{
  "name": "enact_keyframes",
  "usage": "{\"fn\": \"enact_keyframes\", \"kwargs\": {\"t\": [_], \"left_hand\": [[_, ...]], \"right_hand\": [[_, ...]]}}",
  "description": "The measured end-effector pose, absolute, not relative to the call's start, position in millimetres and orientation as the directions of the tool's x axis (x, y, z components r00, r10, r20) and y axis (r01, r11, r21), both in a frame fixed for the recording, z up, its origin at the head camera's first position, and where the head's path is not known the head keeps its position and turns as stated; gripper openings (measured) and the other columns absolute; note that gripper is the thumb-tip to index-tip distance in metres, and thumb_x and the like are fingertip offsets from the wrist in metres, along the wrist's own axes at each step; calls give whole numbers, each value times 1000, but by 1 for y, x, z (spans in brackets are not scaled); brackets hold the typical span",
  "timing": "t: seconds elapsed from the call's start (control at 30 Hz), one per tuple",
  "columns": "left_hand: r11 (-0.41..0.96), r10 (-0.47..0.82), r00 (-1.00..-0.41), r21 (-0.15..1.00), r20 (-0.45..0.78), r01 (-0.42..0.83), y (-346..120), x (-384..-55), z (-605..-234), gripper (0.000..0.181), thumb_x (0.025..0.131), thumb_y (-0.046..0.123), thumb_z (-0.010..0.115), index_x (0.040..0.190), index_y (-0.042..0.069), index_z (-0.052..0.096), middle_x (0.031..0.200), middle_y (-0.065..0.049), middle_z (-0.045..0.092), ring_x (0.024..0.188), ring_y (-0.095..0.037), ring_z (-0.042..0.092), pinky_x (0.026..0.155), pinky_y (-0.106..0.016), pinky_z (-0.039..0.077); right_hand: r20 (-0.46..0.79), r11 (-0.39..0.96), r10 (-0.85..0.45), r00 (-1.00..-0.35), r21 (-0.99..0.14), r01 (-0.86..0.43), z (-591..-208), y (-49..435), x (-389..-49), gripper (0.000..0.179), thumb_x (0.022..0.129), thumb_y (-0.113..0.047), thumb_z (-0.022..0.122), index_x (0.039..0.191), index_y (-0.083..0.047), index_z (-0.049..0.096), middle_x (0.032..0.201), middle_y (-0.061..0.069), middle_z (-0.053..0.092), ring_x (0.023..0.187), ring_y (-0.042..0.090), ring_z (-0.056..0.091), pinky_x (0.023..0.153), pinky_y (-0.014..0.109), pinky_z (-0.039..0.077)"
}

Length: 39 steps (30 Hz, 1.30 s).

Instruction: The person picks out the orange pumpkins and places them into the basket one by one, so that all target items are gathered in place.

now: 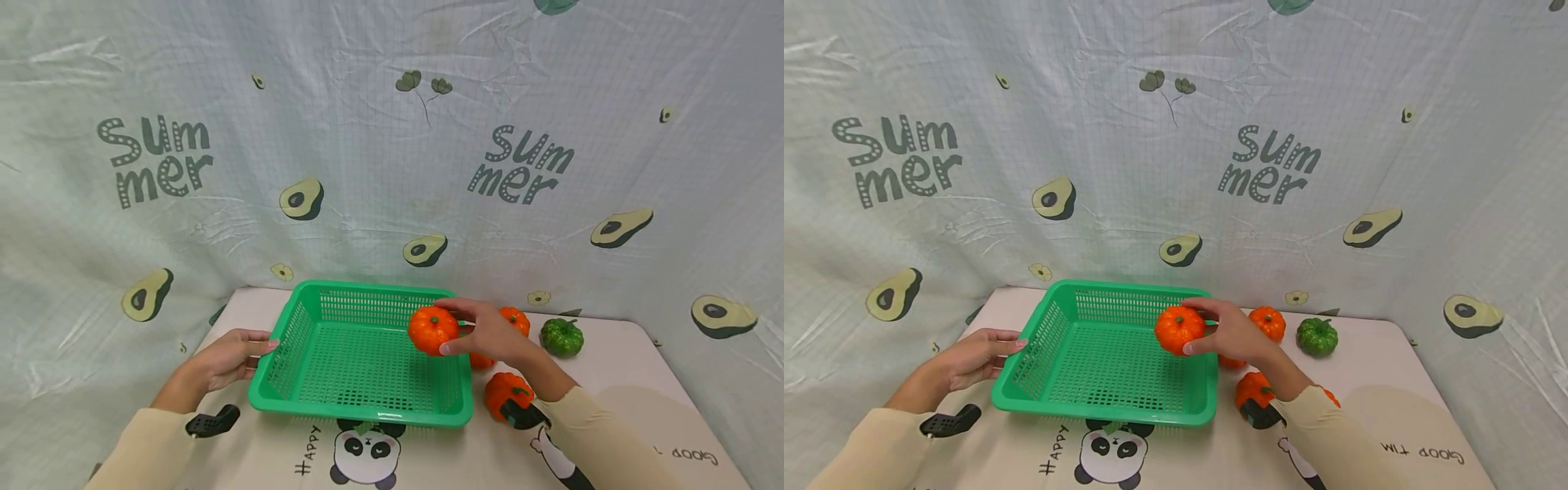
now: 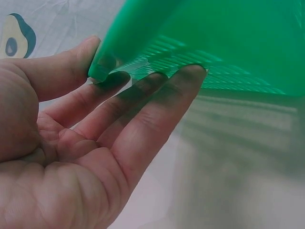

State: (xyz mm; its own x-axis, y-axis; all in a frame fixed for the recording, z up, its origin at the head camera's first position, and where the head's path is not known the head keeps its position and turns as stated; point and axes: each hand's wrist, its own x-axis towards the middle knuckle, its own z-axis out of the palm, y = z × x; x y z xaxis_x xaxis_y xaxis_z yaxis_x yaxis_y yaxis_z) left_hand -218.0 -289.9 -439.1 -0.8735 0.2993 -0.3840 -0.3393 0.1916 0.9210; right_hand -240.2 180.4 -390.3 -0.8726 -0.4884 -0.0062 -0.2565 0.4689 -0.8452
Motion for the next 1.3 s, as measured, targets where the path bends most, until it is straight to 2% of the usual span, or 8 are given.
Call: {"fn": "enact_keyframes", "kwargs": {"t": [0.17,0.53,0.83,1.17,1.3], "left_hand": [[193,299,-875,922,-381,-336,-290,-217,-439,57,106,20,62,147,-16,45,107,-3,77,95,-18,77,85,-38,65],[197,299,-874,920,-385,-338,-290,-218,-437,56,107,19,61,148,-15,44,108,-3,77,96,-19,77,86,-38,65],[186,304,-873,923,-380,-337,-290,-218,-436,56,107,18,60,148,-16,43,108,-3,78,96,-18,77,85,-38,65],[193,305,-872,921,-383,-337,-290,-218,-438,56,106,18,61,147,-16,45,109,-4,78,97,-19,77,86,-39,65],[193,302,-873,921,-383,-338,-290,-218,-440,56,106,19,61,147,-16,45,109,-4,78,97,-19,77,86,-39,65]], "right_hand": [[-32,485,-488,-872,-841,-241,-390,172,-243,80,82,-26,89,153,-17,53,151,7,58,141,34,54,108,48,55],[-17,450,-521,-853,-855,-258,-392,158,-249,79,84,-21,88,153,-10,52,153,11,56,140,36,54,110,48,54],[-51,470,-507,-860,-853,-226,-391,144,-255,79,83,-23,89,152,-15,53,152,8,57,138,33,56,106,46,56],[-13,425,-551,-835,-865,-267,-391,129,-258,77,84,-18,87,152,-4,52,149,14,59,135,36,57,102,45,58],[-3,434,-550,-835,-855,-283,-393,123,-259,77,84,-19,88,151,-4,53,147,13,61,134,35,59,102,45,58]]}}
